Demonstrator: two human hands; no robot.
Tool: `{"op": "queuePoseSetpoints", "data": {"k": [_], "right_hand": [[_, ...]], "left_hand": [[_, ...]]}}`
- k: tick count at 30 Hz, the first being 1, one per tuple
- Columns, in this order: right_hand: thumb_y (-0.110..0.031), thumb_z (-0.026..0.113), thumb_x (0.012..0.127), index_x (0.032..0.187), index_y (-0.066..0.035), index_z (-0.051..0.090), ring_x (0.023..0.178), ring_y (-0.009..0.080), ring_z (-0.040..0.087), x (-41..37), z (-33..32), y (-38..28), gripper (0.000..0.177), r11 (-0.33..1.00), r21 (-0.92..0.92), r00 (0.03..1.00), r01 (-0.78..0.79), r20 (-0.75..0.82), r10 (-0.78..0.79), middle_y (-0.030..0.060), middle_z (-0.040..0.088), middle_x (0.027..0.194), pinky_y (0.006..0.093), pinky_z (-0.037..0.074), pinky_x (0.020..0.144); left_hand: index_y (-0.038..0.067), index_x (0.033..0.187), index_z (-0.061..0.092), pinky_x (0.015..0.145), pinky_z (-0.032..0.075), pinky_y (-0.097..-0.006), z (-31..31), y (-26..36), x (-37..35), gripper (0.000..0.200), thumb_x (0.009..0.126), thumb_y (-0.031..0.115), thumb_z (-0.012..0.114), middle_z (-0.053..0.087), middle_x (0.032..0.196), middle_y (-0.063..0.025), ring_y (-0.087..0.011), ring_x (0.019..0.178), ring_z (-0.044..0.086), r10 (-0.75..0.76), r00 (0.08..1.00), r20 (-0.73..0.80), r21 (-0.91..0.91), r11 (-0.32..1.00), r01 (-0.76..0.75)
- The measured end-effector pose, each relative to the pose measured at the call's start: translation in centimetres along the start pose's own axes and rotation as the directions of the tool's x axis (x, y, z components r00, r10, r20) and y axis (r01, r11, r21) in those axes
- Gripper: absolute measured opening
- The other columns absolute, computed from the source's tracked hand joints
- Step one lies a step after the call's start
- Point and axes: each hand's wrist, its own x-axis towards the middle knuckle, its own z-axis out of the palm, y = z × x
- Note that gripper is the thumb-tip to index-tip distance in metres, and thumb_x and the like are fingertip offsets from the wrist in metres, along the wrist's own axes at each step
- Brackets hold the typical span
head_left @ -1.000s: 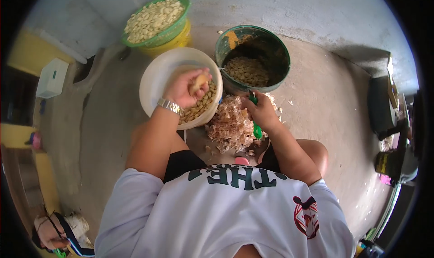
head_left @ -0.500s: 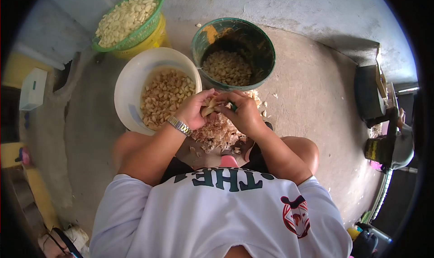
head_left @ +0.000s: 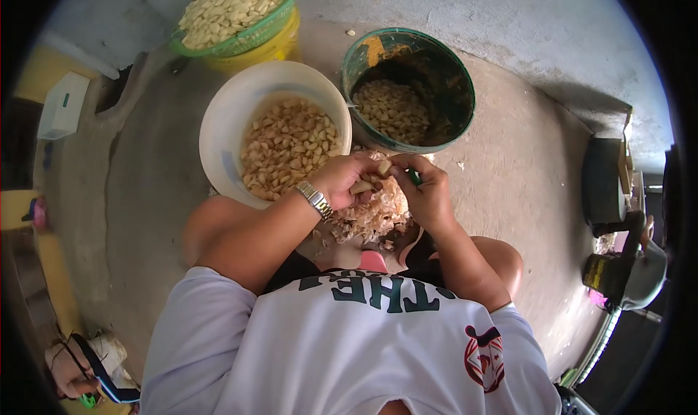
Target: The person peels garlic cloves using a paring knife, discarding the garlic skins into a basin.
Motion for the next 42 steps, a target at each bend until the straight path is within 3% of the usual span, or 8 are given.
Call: {"op": "queuePoseSetpoints", "data": {"k": [4,13,20,23,27,30,36,42], "right_hand": [[0.002,0.062,0.068,0.086,-0.003,0.06,0.075,0.0215,0.057,0.4,-0.5,0.2,0.02,0.982,-0.018,0.982,0.189,0.01,-0.189,0.0094,0.056,0.085,0.0275,0.045,0.064],[0.005,0.062,0.066,0.089,-0.006,0.062,0.073,0.0182,0.053,0.5,-1.4,0.3,0.026,0.935,-0.222,0.961,0.278,0.058,-0.272,0.0067,0.052,0.079,0.0254,0.044,0.063],[-0.006,0.061,0.073,0.096,-0.005,0.058,0.067,0.0173,0.053,0.5,-1.8,0.1,0.024,0.966,-0.165,0.975,0.201,0.131,-0.18,0.0068,0.054,0.075,0.0266,0.044,0.06],[-0.011,0.058,0.075,0.096,-0.002,0.056,0.071,0.026,0.058,0.4,-2.0,-0.7,0.023,0.973,-0.157,0.976,-0.17,0.107,0.188,0.0145,0.058,0.084,0.0305,0.045,0.064],[-0.011,0.053,0.077,0.091,0.0,0.052,0.07,0.0273,0.058,-0.1,-0.5,0.9,0.018,0.997,-0.01,0.994,-0.078,0.074,0.079,0.0174,0.058,0.074,0.0305,0.044,0.064],[-0.01,0.054,0.078,0.089,0.001,0.051,0.067,0.011,0.049,-0.3,-0.2,1.2,0.016,0.981,-0.17,0.992,-0.094,0.073,0.107,0.0091,0.055,0.072,0.0247,0.041,0.065],[-0.012,0.059,0.072,0.086,0.0,0.053,0.069,0.0259,0.058,-0.2,-0.3,1.1,0.02,0.967,-0.178,0.978,-0.182,0.068,0.197,0.0166,0.058,0.073,0.0313,0.044,0.063],[-0.011,0.058,0.073,0.087,0.003,0.052,0.067,0.024,0.058,-0.1,-0.4,2.4,0.02,0.984,-0.063,0.98,-0.167,0.1,0.173,0.0157,0.058,0.073,0.0292,0.044,0.062]], "left_hand": [[0.011,0.084,0.053,0.039,0.033,-0.0172,0.2,0.5,-0.6,0.018,0.08,0.029,0.05,0.057,0.076,-0.0018,-0.0089,0.057,0.049,-0.028,0.977,0.214,-0.061,0.997,0.042],[0.011,0.084,0.053,0.039,0.03,-0.0148,-0.3,0.7,-0.3,0.026,0.082,0.037,0.047,0.054,0.075,-0.0016,-0.0076,0.056,0.045,-0.053,0.958,0.282,-0.114,0.99,0.088],[0.009,0.084,0.054,0.041,0.032,-0.0163,-0.2,1.4,-0.6,0.025,0.081,0.034,0.052,0.049,0.069,0.002,-0.0073,0.058,0.044,0.007,0.991,0.134,-0.09,0.996,0.005],[0.009,0.085,0.055,0.044,0.036,-0.0188,-0.6,1.2,-0.3,0.018,0.081,0.026,0.053,0.05,0.069,0.0026,-0.0081,0.056,0.046,0.116,0.992,0.045,-0.09,0.99,-0.112],[0.008,0.086,0.055,0.044,0.039,-0.0209,0.7,0.3,-0.1,0.014,0.08,0.021,0.055,0.054,0.073,0.0005,-0.0082,0.056,0.049,0.254,0.96,-0.12,0.03,0.967,-0.252],[0.007,0.083,0.053,0.044,0.038,-0.0207,0.4,-0.3,0.2,0.012,0.078,0.018,0.058,0.055,0.076,-0.0014,-0.0077,0.057,0.05,0.248,0.958,-0.142,0.052,0.969,-0.243],[0.007,0.08,0.054,0.041,0.035,-0.0192,0.8,0.1,-0.5,0.01,0.079,0.017,0.056,0.056,0.073,-0.0009,-0.0058,0.054,0.048,0.233,0.967,-0.102,0.145,0.965,-0.217],[0.005,0.083,0.053,0.04,0.034,-0.0195,0.5,0.2,-0.4,0.011,0.077,0.012,0.059,0.055,0.075,-0.0025,-0.0082,0.055,0.048,0.139,0.988,-0.063,0.16,0.979,-0.128]]}}
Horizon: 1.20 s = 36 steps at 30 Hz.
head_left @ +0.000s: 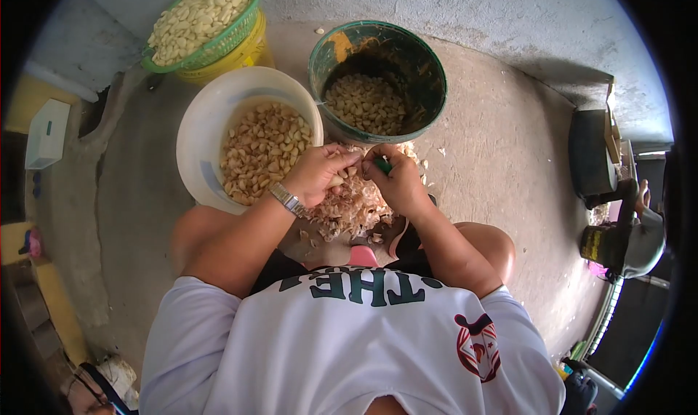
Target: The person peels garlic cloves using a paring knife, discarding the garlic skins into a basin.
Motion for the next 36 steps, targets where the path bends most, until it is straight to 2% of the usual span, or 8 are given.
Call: {"op": "queuePoseSetpoints", "data": {"k": [6,9,15,21,25,28,32,36], "right_hand": [[-0.013,0.056,0.076,0.096,0.004,0.05,0.07,0.0264,0.057,-0.2,-0.9,-0.6,0.028,0.958,0.189,0.976,-0.217,0.071,0.207,0.0171,0.058,0.076,0.0294,0.044,0.065],[-0.016,0.052,0.079,0.098,0.005,0.05,0.073,0.0262,0.056,-0.6,-1.1,-0.1,0.029,0.95,-0.292,0.992,-0.108,-0.093,0.084,0.0183,0.058,0.08,0.0296,0.043,0.068],[-0.019,0.045,0.084,0.102,0.003,0.05,0.088,0.0293,0.055,-0.6,-1.3,-0.6,0.029,0.972,0.041,0.964,-0.23,0.148,0.222,0.0231,0.055,0.095,0.0308,0.041,0.078],[-0.016,0.047,0.084,0.114,-0.001,0.045,0.085,0.0149,0.051,-1.1,-0.7,-1.3,0.034,0.998,-0.018,0.986,0.054,0.157,-0.051,0.0142,0.056,0.094,0.0266,0.04,0.076],[-0.014,0.051,0.08,0.116,0.0,0.043,0.078,0.0144,0.053,-0.3,-1.3,0.8,0.04,0.986,-0.164,1.0,-0.016,0.001,0.016,0.0128,0.057,0.092,0.0259,0.042,0.071],[-0.014,0.044,0.085,0.119,-0.002,0.041,0.051,0.0044,0.041,0.2,-2.6,-0.4,0.036,0.864,0.425,0.954,-0.272,0.0,0.3,-0.0001,0.049,0.069,0.0176,0.035,0.047],[-0.017,0.042,0.086,0.112,-0.002,0.046,0.051,0.0042,0.041,0.2,-2.9,-0.2,0.03,0.906,0.328,0.962,-0.268,0.041,0.27,-0.0016,0.047,0.064,0.0175,0.035,0.047],[-0.026,0.051,0.08,0.093,0.0,0.056,0.06,0.0215,0.053,0.1,-1.5,1.3,0.03,0.968,-0.162,0.976,-0.19,0.079,0.205,0.0116,0.056,0.069,0.0318,0.042,0.058]], "left_hand": [[0.007,0.084,0.053,0.043,0.034,-0.0182,-0.4,0.3,0.0,0.011,0.078,0.014,0.057,0.054,0.073,-0.0011,-0.0081,0.058,0.048,-0.037,0.994,0.105,0.002,0.999,0.037],[0.007,0.086,0.054,0.044,0.036,-0.0194,-0.4,0.2,0.2,0.012,0.078,0.014,0.058,0.055,0.075,-0.0019,-0.0094,0.057,0.049,-0.031,0.999,0.044,-0.087,0.996,0.035],[0.01,0.085,0.055,0.047,0.04,-0.0199,-0.9,-0.4,0.8,0.009,0.08,0.018,0.055,0.057,0.075,-0.0001,-0.01,0.064,0.055,-0.062,0.998,-0.011,-0.177,0.982,0.059],[0.011,0.085,0.056,0.047,0.041,-0.0173,-0.5,-0.8,0.5,0.01,0.082,0.02,0.052,0.057,0.074,-0.0003,-0.0091,0.062,0.055,-0.015,1.0,-0.023,-0.169,0.986,0.011],[0.01,0.084,0.055,0.047,0.041,-0.0189,-1.3,-0.5,1.2,0.011,0.081,0.021,0.053,0.057,0.073,-0.0004,-0.0102,0.063,0.056,-0.008,0.996,-0.09,-0.136,0.991,-0.005],[0.008,0.081,0.052,0.047,0.041,-0.0205,-1.7,0.5,1.3,0.014,0.079,0.022,0.054,0.056,0.076,-0.0032,-0.0134,0.065,0.055,0.005,0.996,-0.086,-0.177,0.984,-0.02],[0.005,0.09,0.053,0.048,0.041,-0.018,-2.5,1.3,1.2,0.02,0.08,0.023,0.054,0.055,0.087,-0.0072,-0.0163,0.076,0.056,0.026,0.999,-0.029,-0.217,0.976,-0.031],[0.004,0.094,0.053,0.048,0.041,-0.016,-2.0,3.8,-0.4,0.021,0.081,0.02,0.052,0.054,0.09,-0.0084,-0.0172,0.077,0.056,0.082,0.997,-0.012,-0.269,0.96,-0.083]]}}
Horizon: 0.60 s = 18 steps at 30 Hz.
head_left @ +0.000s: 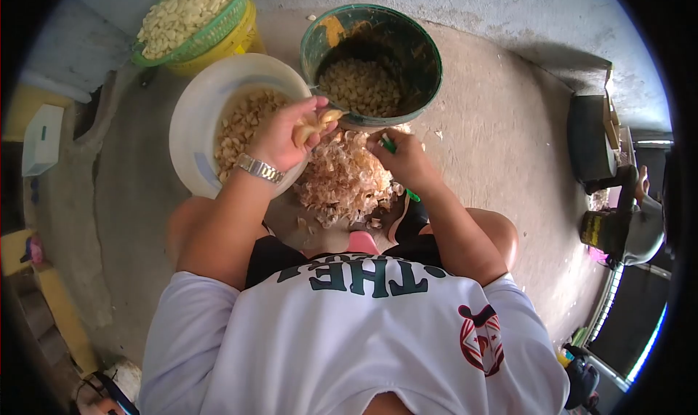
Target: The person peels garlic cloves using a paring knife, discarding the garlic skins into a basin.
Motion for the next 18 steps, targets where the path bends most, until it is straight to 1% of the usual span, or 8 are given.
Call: {"op": "queuePoseSetpoints", "data": {"k": [2,4,8,9,13,16,17,18], "right_hand": [[-0.029,0.053,0.077,0.086,0.0,0.057,0.067,0.0301,0.056,0.4,1.6,0.4,0.03,0.968,-0.243,0.993,-0.055,0.086,0.078,0.0167,0.058,0.073,0.0367,0.043,0.063],[-0.029,0.052,0.076,0.086,-0.003,0.058,0.075,0.0348,0.055,1.6,4.6,3.6,0.028,0.923,-0.384,0.984,0.004,0.166,0.065,0.0198,0.058,0.08,0.0379,0.044,0.069],[-0.021,0.043,0.08,0.106,-0.011,0.051,0.085,0.0317,0.056,6.9,9.9,7.0,0.03,0.749,-0.662,0.977,-0.035,0.136,0.165,0.0175,0.057,0.092,0.0383,0.045,0.073],[-0.022,0.036,0.082,0.114,-0.014,0.045,0.092,0.0316,0.053,8.2,10.0,6.2,0.035,0.703,-0.711,0.944,-0.028,0.212,0.251,0.0163,0.054,0.102,0.0383,0.043,0.078],[-0.031,0.029,0.084,0.113,-0.013,0.046,0.101,0.033,0.047,13.1,12.1,9.9,0.038,0.758,-0.649,0.945,-0.064,0.204,0.254,0.0182,0.047,0.112,0.0395,0.037,0.086],[-0.032,0.029,0.084,0.111,-0.011,0.048,0.1,0.0337,0.047,14.8,13.8,12.2,0.039,0.815,-0.577,0.993,-0.052,0.06,0.106,0.0183,0.046,0.113,0.0396,0.038,0.085],[-0.03,0.03,0.083,0.107,-0.009,0.051,0.1,0.0332,0.047,15.3,14.6,13.6,0.037,0.806,-0.592,0.999,0.006,-0.024,-0.025,0.0176,0.047,0.112,0.0404,0.038,0.084],[-0.028,0.031,0.083,0.105,-0.009,0.051,0.099,0.0329,0.048,15.2,14.3,12.6,0.036,0.769,-0.639,0.997,0.018,0.07,0.035,0.0173,0.048,0.111,0.0406,0.038,0.083]], "left_hand": [[0.003,0.095,0.053,0.047,0.041,-0.0149,0.7,1.1,-1.3,0.02,0.081,0.017,0.05,0.054,0.09,-0.009,-0.0165,0.076,0.055,0.039,0.999,0.022,-0.064,0.997,-0.037],[0.003,0.095,0.053,0.047,0.042,-0.015,0.3,1.6,-2.0,0.02,0.081,0.016,0.05,0.054,0.091,-0.0098,-0.0158,0.075,0.054,0.084,0.995,0.061,-0.112,0.991,-0.076],[0.003,0.095,0.055,0.049,0.041,-0.0162,-0.9,2.2,-3.1,0.02,0.077,0.012,0.052,0.054,0.093,-0.0119,-0.0153,0.074,0.054,0.112,0.975,0.192,-0.269,0.962,-0.058],[0.002,0.096,0.054,0.049,0.041,-0.017,-1.4,2.3,-3.3,0.02,0.079,0.012,0.05,0.054,0.094,-0.0133,-0.0145,0.073,0.054,0.134,0.963,0.236,-0.302,0.951,-0.058],[0.005,0.101,0.053,0.049,0.042,-0.018,-3.0,3.0,-4.7,0.022,0.081,0.013,0.047,0.051,0.098,-0.0109,-0.0138,0.07,0.05,0.133,0.982,0.137,-0.294,0.952,-0.088],[0.005,0.096,0.055,0.048,0.04,-0.0186,-4.3,3.6,-5.7,0.019,0.08,0.016,0.05,0.053,0.093,-0.01,-0.0137,0.068,0.051,0.162,0.985,0.061,-0.28,0.95,-0.139],[0.006,0.095,0.055,0.048,0.04,-0.0187,-4.9,3.7,-5.9,0.019,0.081,0.017,0.05,0.053,0.093,-0.01,-0.0137,0.068,0.05,0.173,0.984,0.05,-0.279,0.948,-0.153],[0.006,0.094,0.055,0.048,0.04,-0.0189,-5.4,3.7,-6.1,0.019,0.081,0.018,0.051,0.053,0.093,-0.01,-0.0137,0.068,0.05,0.184,0.982,0.041,-0.278,0.946,-0.166]]}}
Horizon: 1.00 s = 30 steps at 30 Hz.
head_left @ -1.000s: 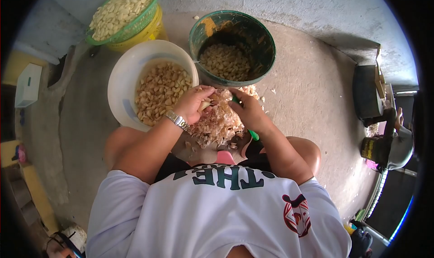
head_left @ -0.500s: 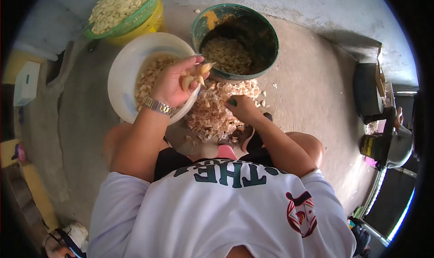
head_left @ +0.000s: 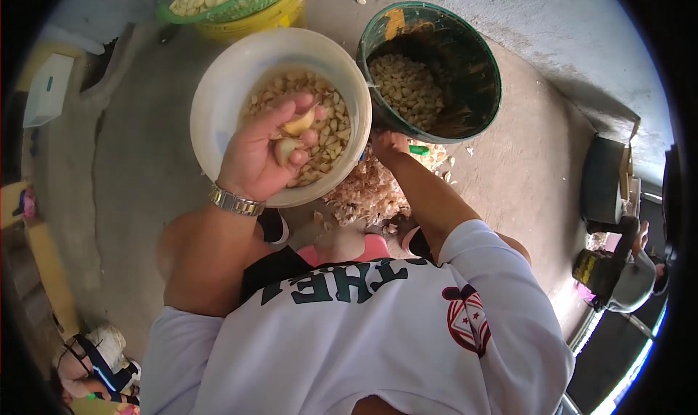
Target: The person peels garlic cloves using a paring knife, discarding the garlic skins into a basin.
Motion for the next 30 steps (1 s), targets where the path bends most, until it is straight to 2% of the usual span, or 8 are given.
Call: {"op": "queuePoseSetpoints", "data": {"k": [3,6,10,16,20,26,27,30], "right_hand": [[-0.023,0.034,0.08,0.098,-0.006,0.053,0.093,0.0315,0.052,-0.7,-3.0,-1.3,0.03,0.983,-0.162,0.972,0.081,0.231,-0.042,0.0161,0.051,0.107,0.0415,0.04,0.08],[-0.034,0.029,0.084,0.103,-0.005,0.053,0.102,0.0299,0.047,0.6,1.8,1.5,0.043,0.979,-0.145,0.988,0.146,0.075,-0.136,0.0181,0.051,0.107,0.0375,0.035,0.087],[-0.026,0.024,0.085,0.116,0.001,0.04,0.11,0.0291,0.041,0.0,-0.2,-0.1,0.044,0.991,-0.112,0.997,0.067,0.032,-0.064,0.0192,0.045,0.116,0.0373,0.032,0.092],[-0.015,0.027,0.085,0.117,-0.004,0.039,0.1,0.0309,0.049,-2.3,-3.9,-2.0,0.036,0.942,-0.238,0.965,0.238,0.169,-0.201,0.0203,0.047,0.112,0.0405,0.038,0.085],[-0.015,0.03,0.084,0.116,-0.009,0.041,0.096,0.0307,0.052,-2.6,-4.5,-2.1,0.035,0.88,-0.322,0.931,0.35,0.224,-0.289,0.0198,0.051,0.108,0.0403,0.04,0.083],[-0.019,0.028,0.084,0.107,-0.008,0.05,0.097,0.0293,0.051,-2.6,-4.3,-0.9,0.033,0.947,-0.231,0.955,0.225,0.247,-0.167,0.0154,0.053,0.106,0.0388,0.041,0.082],[-0.022,0.027,0.084,0.104,-0.008,0.053,0.098,0.0292,0.051,-3.1,-4.2,-0.7,0.035,0.954,-0.185,0.971,0.237,0.057,-0.23,0.0154,0.054,0.104,0.0366,0.041,0.083],[-0.024,0.028,0.084,0.101,-0.008,0.055,0.099,0.0295,0.05,-3.9,-5.2,-0.3,0.036,0.993,-0.117,0.988,-0.026,0.15,0.043,0.0164,0.053,0.105,0.0357,0.041,0.083]], "left_hand": [[0.006,0.085,0.056,0.048,0.039,-0.0191,-0.2,0.3,-0.6,0.024,0.081,0.029,0.052,0.052,0.092,-0.0116,-0.0147,0.068,0.049,-0.031,0.999,-0.019,-0.003,1.0,0.031],[0.005,0.082,0.056,0.048,0.039,-0.0197,-0.4,0.2,-0.9,0.03,0.082,0.033,0.047,0.052,0.094,-0.0134,-0.0157,0.068,0.049,-0.067,0.998,0.01,0.019,0.998,0.067],[0.004,0.099,0.054,0.048,0.04,-0.0191,0.1,-0.1,-1.4,0.031,0.084,0.028,0.04,0.051,0.098,-0.014,-0.016,0.071,0.05,-0.097,0.995,0.031,0.055,0.994,0.096],[0.003,0.106,0.051,0.047,0.041,-0.0191,-0.2,-0.8,-1.5,0.037,0.085,0.032,0.041,0.052,0.091,-0.0108,-0.0162,0.072,0.051,-0.091,0.995,0.03,0.107,0.99,0.088],[0.005,0.084,0.054,0.042,0.038,-0.019,0.5,-0.9,-0.9,0.033,0.084,0.036,0.044,0.052,0.084,-0.0067,-0.0152,0.064,0.05,-0.112,0.99,0.083,0.111,0.989,0.103],[0.005,0.083,0.052,0.041,0.035,-0.018,0.3,-1.6,-0.1,0.023,0.081,0.028,0.052,0.05,0.077,-0.0039,-0.0107,0.059,0.046,-0.161,0.986,-0.037,0.1,0.981,0.164],[0.005,0.087,0.053,0.042,0.035,-0.0183,0.4,-1.5,0.0,0.021,0.081,0.025,0.053,0.05,0.077,-0.0026,-0.0107,0.06,0.046,-0.149,0.988,-0.052,0.1,0.983,0.153],[0.005,0.089,0.054,0.043,0.035,-0.019,1.5,-1.5,-0.3,0.021,0.08,0.024,0.054,0.051,0.077,-0.0021,-0.0106,0.06,0.046,-0.048,0.995,-0.088,0.165,0.984,0.062]]}}
